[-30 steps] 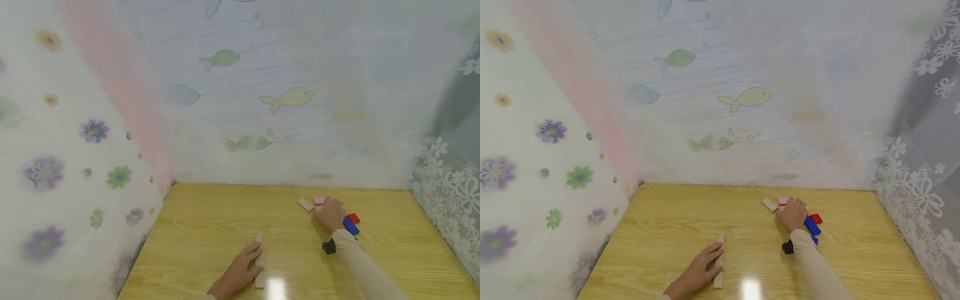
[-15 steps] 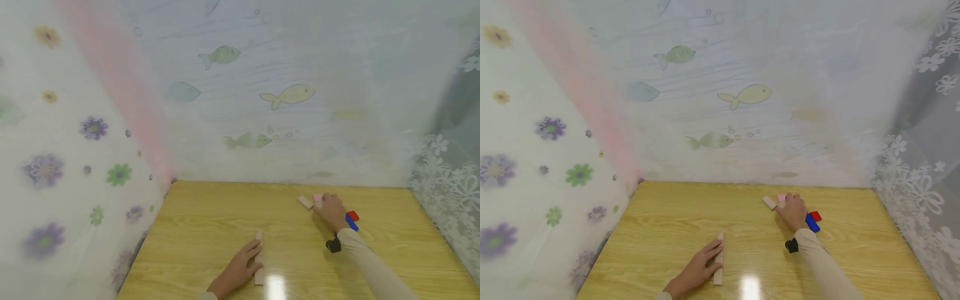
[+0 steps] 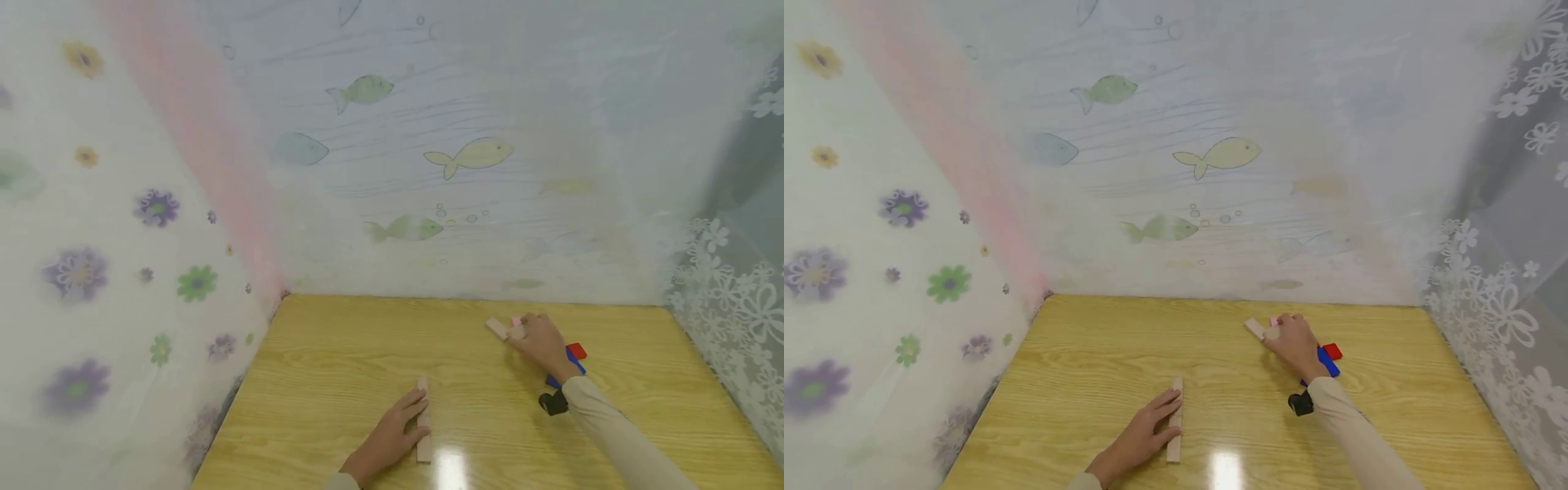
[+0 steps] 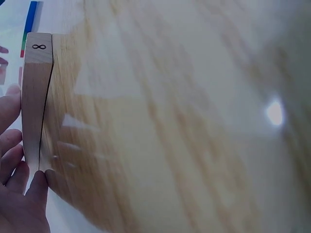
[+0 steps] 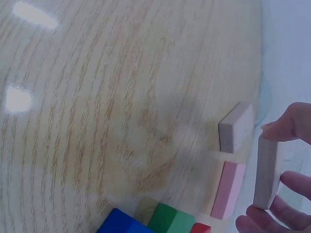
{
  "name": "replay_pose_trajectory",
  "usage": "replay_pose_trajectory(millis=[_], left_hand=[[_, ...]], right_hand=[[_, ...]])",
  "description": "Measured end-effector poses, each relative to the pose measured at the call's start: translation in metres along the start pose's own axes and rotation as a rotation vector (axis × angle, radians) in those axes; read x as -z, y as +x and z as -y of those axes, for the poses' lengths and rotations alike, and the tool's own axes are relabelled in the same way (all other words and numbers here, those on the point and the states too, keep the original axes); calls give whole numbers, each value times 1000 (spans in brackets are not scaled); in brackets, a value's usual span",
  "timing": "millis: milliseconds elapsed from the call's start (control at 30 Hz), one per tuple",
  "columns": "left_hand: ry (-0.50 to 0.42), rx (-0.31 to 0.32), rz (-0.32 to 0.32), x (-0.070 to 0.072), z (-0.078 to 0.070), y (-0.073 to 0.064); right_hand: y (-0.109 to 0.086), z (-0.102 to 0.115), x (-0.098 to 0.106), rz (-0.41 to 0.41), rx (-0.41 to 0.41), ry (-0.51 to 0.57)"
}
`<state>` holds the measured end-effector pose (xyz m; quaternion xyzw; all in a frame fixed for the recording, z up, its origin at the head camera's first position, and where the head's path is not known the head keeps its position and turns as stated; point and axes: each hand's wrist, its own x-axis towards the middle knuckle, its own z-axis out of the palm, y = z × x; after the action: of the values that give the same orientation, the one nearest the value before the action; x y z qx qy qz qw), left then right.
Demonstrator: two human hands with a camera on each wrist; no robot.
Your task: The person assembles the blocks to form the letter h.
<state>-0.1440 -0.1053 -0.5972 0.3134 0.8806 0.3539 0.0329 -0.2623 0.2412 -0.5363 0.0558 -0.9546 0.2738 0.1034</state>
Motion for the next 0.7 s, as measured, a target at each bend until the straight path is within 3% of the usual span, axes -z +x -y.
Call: replay_pose_trajectory(millis=[400,700], left_hand=[[-21,10,0,-1,3,-1],[-16,2,3,-2,2,0]], right_hand=[[-4,1,-4,31,79,181],[-9,8,-8,43,144,215]])
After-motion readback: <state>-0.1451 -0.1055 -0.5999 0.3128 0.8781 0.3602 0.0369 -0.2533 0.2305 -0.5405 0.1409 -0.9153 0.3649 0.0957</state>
